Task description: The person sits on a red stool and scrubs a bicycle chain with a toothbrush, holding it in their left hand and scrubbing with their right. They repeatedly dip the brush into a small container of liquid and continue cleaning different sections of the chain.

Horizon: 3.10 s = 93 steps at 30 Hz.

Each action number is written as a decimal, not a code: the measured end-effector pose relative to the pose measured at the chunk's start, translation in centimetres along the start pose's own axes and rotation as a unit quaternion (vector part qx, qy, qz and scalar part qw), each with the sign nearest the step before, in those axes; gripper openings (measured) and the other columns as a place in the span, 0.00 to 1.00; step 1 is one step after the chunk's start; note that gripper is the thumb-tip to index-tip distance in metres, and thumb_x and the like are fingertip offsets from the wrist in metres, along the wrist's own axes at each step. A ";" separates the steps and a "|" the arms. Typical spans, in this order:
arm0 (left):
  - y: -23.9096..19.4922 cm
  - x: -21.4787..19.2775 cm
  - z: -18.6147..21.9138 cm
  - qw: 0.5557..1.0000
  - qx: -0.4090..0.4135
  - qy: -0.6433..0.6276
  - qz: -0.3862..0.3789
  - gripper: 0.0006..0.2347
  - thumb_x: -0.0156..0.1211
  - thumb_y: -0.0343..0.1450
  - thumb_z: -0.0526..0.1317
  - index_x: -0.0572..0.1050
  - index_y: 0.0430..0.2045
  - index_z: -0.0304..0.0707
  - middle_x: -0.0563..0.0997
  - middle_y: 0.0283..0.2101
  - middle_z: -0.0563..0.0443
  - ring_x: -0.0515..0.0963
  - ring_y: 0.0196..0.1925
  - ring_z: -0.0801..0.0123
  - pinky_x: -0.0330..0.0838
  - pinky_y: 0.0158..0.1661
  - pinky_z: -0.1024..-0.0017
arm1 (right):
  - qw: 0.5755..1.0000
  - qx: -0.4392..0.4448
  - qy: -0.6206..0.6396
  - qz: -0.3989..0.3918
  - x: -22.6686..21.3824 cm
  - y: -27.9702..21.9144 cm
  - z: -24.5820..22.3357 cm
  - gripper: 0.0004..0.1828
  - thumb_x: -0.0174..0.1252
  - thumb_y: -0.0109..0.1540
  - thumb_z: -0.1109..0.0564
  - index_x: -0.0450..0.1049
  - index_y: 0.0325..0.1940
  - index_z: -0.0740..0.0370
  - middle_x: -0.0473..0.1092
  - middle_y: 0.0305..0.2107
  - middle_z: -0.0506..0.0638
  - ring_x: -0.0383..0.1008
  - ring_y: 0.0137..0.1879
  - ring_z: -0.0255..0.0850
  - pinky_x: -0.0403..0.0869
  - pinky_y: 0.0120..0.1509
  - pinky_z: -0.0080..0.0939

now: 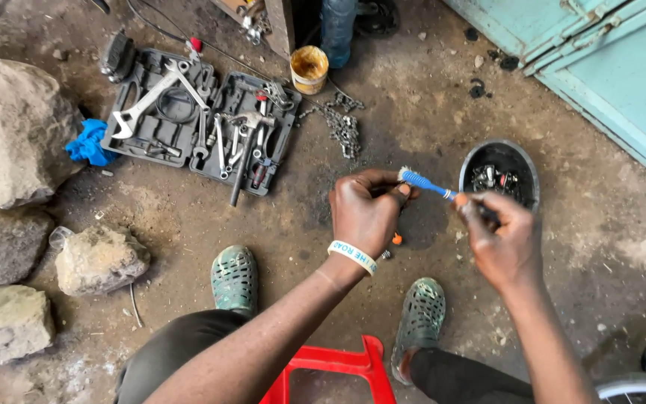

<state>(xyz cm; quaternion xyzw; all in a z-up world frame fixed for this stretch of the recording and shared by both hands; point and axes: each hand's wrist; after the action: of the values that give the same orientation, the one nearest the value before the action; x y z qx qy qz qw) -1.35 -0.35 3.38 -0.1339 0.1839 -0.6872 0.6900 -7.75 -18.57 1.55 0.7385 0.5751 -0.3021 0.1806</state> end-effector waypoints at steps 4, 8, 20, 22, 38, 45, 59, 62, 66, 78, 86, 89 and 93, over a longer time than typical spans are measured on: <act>-0.1 -0.2 0.1 1.000 0.005 0.002 0.009 0.06 0.65 0.62 0.30 0.85 0.30 0.35 0.86 0.23 0.44 0.88 0.30 0.57 0.78 0.36 0.70 | 0.998 -0.048 -0.032 0.015 0.5 0.5 0.8 0.03 0.64 0.67 0.60 0.83 0.40 0.59 0.76 0.29 0.56 0.72 0.33 0.38 0.68 0.36 0.36; 0.5 0.0 -0.2 0.999 0.007 -0.038 0.025 0.07 0.63 0.62 0.30 0.86 0.26 0.40 0.89 0.26 0.51 0.90 0.33 0.75 0.83 0.38 0.80 | 0.996 -0.035 -0.075 0.037 -2.4 2.0 0.8 0.11 0.63 0.70 0.54 0.81 0.50 0.65 0.79 0.39 0.53 0.77 0.41 0.43 0.72 0.40 0.41; 0.2 0.3 -1.5 0.989 0.116 0.086 0.044 0.07 0.65 0.61 0.36 0.87 0.26 0.52 0.89 0.30 0.59 0.88 0.32 0.76 0.79 0.34 0.71 | 0.990 -0.129 -0.053 -0.013 -1.8 1.1 0.9 0.11 0.58 0.69 0.56 0.80 0.46 0.68 0.74 0.35 0.57 0.71 0.42 0.46 0.69 0.45 0.44; 0.5 0.1 -1.3 0.989 0.124 0.076 0.039 0.08 0.65 0.60 0.34 0.87 0.26 0.50 0.89 0.30 0.57 0.89 0.33 0.75 0.80 0.35 0.72 | 0.992 -0.112 -0.062 -0.019 -1.8 2.3 1.7 0.12 0.57 0.70 0.55 0.80 0.47 0.67 0.75 0.37 0.56 0.72 0.44 0.46 0.70 0.46 0.44; -0.4 -0.3 -0.4 0.987 0.135 0.086 -0.015 0.09 0.58 0.59 0.34 0.85 0.21 0.49 0.88 0.24 0.61 0.87 0.31 0.79 0.74 0.37 0.74 | 0.978 -0.171 -0.111 0.032 -2.4 3.3 3.8 0.24 0.58 0.73 0.45 0.73 0.28 0.61 0.66 0.21 0.48 0.57 0.31 0.39 0.58 0.52 0.52; -1.0 0.1 -0.4 0.994 0.088 0.051 -0.036 0.06 0.63 0.60 0.34 0.86 0.22 0.47 0.88 0.25 0.59 0.87 0.30 0.83 0.78 0.33 0.78 | 0.988 -0.125 -0.086 0.003 -2.4 1.9 1.5 0.21 0.59 0.70 0.47 0.75 0.29 0.63 0.66 0.22 0.50 0.62 0.32 0.40 0.59 0.39 0.45; -0.3 -0.2 0.6 0.996 -0.027 -0.067 -0.043 0.10 0.61 0.62 0.28 0.87 0.29 0.38 0.88 0.24 0.50 0.83 0.24 0.79 0.74 0.20 0.77 | 0.962 -0.229 -0.142 0.048 -2.7 3.4 4.4 0.26 0.57 0.73 0.41 0.75 0.28 0.61 0.63 0.18 0.46 0.57 0.29 0.39 0.57 0.47 0.51; -0.8 -0.2 0.8 0.995 -0.052 -0.073 -0.050 0.08 0.60 0.64 0.29 0.86 0.28 0.36 0.88 0.25 0.48 0.84 0.24 0.77 0.72 0.15 0.76 | 0.956 -0.225 -0.157 0.102 -4.5 2.3 4.1 0.24 0.63 0.75 0.48 0.76 0.33 0.70 0.67 0.25 0.54 0.58 0.40 0.46 0.55 0.52 0.54; -0.4 0.1 0.2 0.998 0.028 -0.028 -0.039 0.11 0.58 0.58 0.29 0.87 0.26 0.42 0.88 0.24 0.52 0.87 0.27 0.79 0.81 0.32 0.80 | 0.939 -0.281 -0.171 0.102 -2.5 2.8 4.6 0.27 0.56 0.71 0.41 0.74 0.27 0.64 0.61 0.21 0.49 0.59 0.41 0.48 0.54 0.63 0.53; -0.9 -0.3 0.3 0.996 0.091 -0.009 -0.005 0.08 0.64 0.61 0.29 0.86 0.27 0.41 0.89 0.27 0.54 0.89 0.30 0.77 0.85 0.33 0.79 | 0.949 -0.256 -0.167 0.082 -2.8 3.1 3.6 0.26 0.59 0.74 0.45 0.70 0.27 0.63 0.57 0.19 0.47 0.53 0.34 0.42 0.55 0.51 0.53; -1.5 -0.4 -0.1 0.975 0.211 0.066 0.013 0.12 0.55 0.60 0.30 0.85 0.26 0.47 0.88 0.30 0.59 0.89 0.33 0.75 0.77 0.35 0.75 | 0.971 -0.173 -0.135 0.098 -5.6 2.2 3.7 0.14 0.64 0.79 0.59 0.80 0.41 0.72 0.71 0.31 0.56 0.61 0.44 0.47 0.59 0.53 0.53; -1.4 0.1 -0.4 0.975 0.212 0.068 0.019 0.09 0.58 0.61 0.32 0.84 0.26 0.49 0.88 0.28 0.60 0.88 0.31 0.75 0.75 0.35 0.75 | 0.977 -0.171 -0.089 0.087 -4.7 2.6 4.1 0.15 0.60 0.80 0.55 0.80 0.44 0.68 0.72 0.32 0.54 0.63 0.44 0.44 0.59 0.54 0.53; -1.4 0.1 -0.3 0.975 0.206 0.074 0.019 0.09 0.58 0.61 0.33 0.84 0.24 0.50 0.88 0.28 0.60 0.87 0.29 0.75 0.74 0.35 0.73 | 0.980 -0.171 -0.055 0.088 -3.5 2.5 3.1 0.16 0.58 0.79 0.58 0.79 0.40 0.70 0.69 0.30 0.55 0.63 0.43 0.44 0.61 0.51 0.50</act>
<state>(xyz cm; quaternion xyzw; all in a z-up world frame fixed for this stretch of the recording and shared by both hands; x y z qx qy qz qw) -2.73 -0.48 3.73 0.0663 0.0915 -0.7051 0.7001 -6.63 -23.72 1.30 0.7266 0.5402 -0.2220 0.3618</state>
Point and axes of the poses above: each hand's wrist, its own y-axis towards the middle knuckle, its own x-axis out of the palm, z = x × y
